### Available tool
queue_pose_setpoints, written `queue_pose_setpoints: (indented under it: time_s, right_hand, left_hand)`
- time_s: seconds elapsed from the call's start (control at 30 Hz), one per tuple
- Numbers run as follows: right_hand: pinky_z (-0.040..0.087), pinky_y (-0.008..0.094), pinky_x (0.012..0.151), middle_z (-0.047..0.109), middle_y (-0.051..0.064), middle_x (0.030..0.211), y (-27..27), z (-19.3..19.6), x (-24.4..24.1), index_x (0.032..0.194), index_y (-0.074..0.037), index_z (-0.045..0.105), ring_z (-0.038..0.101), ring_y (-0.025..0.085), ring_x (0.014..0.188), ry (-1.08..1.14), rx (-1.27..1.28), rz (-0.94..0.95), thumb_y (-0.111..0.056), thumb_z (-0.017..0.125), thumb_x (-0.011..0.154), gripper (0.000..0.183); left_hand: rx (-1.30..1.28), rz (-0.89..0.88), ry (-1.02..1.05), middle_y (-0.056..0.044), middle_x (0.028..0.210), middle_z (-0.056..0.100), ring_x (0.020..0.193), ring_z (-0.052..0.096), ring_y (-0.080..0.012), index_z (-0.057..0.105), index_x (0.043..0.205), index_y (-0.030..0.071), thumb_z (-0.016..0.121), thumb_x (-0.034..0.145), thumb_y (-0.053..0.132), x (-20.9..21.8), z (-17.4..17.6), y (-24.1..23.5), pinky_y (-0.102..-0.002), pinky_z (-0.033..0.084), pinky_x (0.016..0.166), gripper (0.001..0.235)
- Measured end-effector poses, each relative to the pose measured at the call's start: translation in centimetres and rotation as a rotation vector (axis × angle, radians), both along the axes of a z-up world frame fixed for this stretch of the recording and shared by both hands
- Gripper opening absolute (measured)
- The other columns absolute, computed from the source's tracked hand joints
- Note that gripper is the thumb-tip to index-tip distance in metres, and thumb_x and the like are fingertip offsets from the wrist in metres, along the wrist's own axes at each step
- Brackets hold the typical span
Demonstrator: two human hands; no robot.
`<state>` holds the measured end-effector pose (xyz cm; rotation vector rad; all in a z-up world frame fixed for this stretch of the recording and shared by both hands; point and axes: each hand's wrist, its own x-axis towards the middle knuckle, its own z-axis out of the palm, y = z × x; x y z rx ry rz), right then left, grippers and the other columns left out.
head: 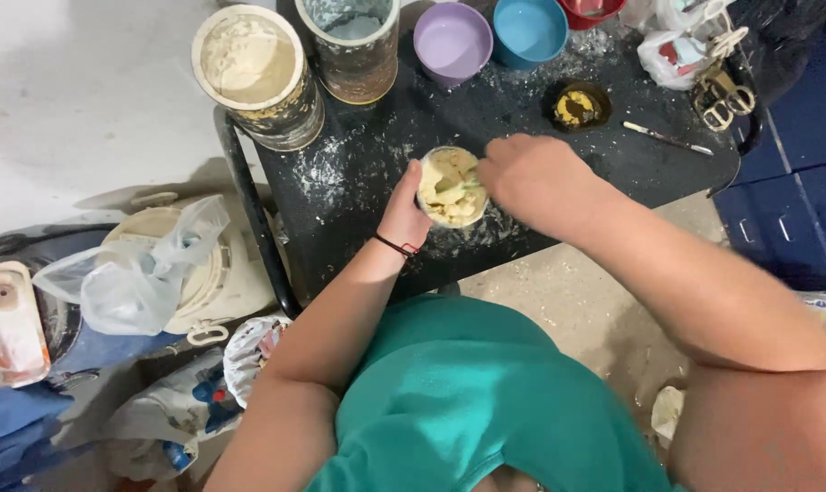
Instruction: The person mixes a white powdery substance with a green spatula in a small bowl. They add water from a blue bowl and continue mixing until the substance forms a dough-like consistency.
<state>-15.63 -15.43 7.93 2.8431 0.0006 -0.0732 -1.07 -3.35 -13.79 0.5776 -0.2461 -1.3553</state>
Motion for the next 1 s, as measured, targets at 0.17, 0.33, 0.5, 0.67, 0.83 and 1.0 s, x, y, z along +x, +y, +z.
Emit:
queue_pose_setpoints:
  time_s: [0.17, 0.33, 0.5, 0.67, 0.83, 1.0]
  right_hand:
    - [0.057, 0.037, 0.079, 0.071, 0.004, 0.080, 1.7, 5.6, 3.8, 0.101, -0.011, 0.074, 0.069, 0.019, 0.078, 0.043, -0.146, 0.315, -0.014, 0.083, 0.082, 0.022]
    - [0.043, 0.034, 0.068, 0.058, -0.007, 0.071, -3.4, 3.1, 4.0, 0.086, -0.025, 0.064, 0.057, 0.020, 0.074, -0.007, -0.182, 0.408, -0.023, 0.076, 0.092, 0.014]
    - [0.043, 0.032, 0.064, 0.055, -0.004, 0.071, -2.9, 4.2, 3.4, 0.087, -0.021, 0.064, 0.053, 0.020, 0.070, -0.090, -0.205, 0.398, -0.012, 0.074, 0.093, 0.014]
    - [0.051, 0.033, 0.060, 0.059, -0.007, 0.072, -4.3, 2.6, 2.2, 0.108, -0.026, 0.070, 0.059, 0.019, 0.071, 0.074, -0.178, 0.162, -0.014, 0.078, 0.078, 0.034]
    - [0.040, 0.033, 0.053, 0.050, -0.002, 0.066, -3.1, 3.2, 2.1, 0.083, -0.018, 0.058, 0.048, 0.020, 0.063, -0.091, -0.167, 0.241, -0.006, 0.077, 0.081, 0.023]
    - [0.052, 0.026, 0.043, 0.066, 0.005, 0.064, 0.8, 6.2, 2.5, 0.085, -0.008, 0.073, 0.063, 0.015, 0.052, 0.268, 0.019, -0.377, -0.023, 0.067, 0.100, 0.022]
  left_hand:
    - [0.017, 0.001, 0.003, -0.024, 0.158, 0.045, 0.142, 0.048, -0.0408, 0.044, 0.158, 0.014, 0.048, 0.109, 0.061, -1.4, 2.2, -0.6, -0.060, 0.046, 0.112, 0.067]
    - [0.160, -0.053, -0.013, -0.020, 0.128, 0.072, 0.119, 0.070, -0.0313, 0.065, 0.122, 0.008, 0.066, 0.093, 0.052, -1.4, 4.2, -0.8, -0.045, 0.058, 0.096, 0.053]
    - [-0.106, 0.069, 0.006, -0.021, 0.132, 0.068, 0.120, 0.068, -0.0330, 0.059, 0.142, 0.005, 0.068, 0.095, 0.041, -2.2, 3.8, -0.9, -0.046, 0.058, 0.096, 0.061]
    - [-0.073, 0.144, 0.072, -0.021, 0.129, 0.071, 0.119, 0.068, -0.0352, 0.065, 0.135, 0.003, 0.064, 0.094, 0.036, -1.8, 4.0, -1.3, -0.049, 0.057, 0.097, 0.052]
    - [-0.182, 0.194, 0.108, -0.019, 0.141, 0.064, 0.130, 0.061, -0.0354, 0.055, 0.150, 0.007, 0.069, 0.095, 0.043, -2.6, 4.6, -0.9, -0.051, 0.052, 0.108, 0.067]
    - [-0.141, 0.358, 0.060, -0.025, 0.127, 0.070, 0.116, 0.070, -0.0351, 0.062, 0.138, 0.006, 0.061, 0.106, 0.038, -2.4, 1.6, -2.3, -0.051, 0.061, 0.097, 0.045]
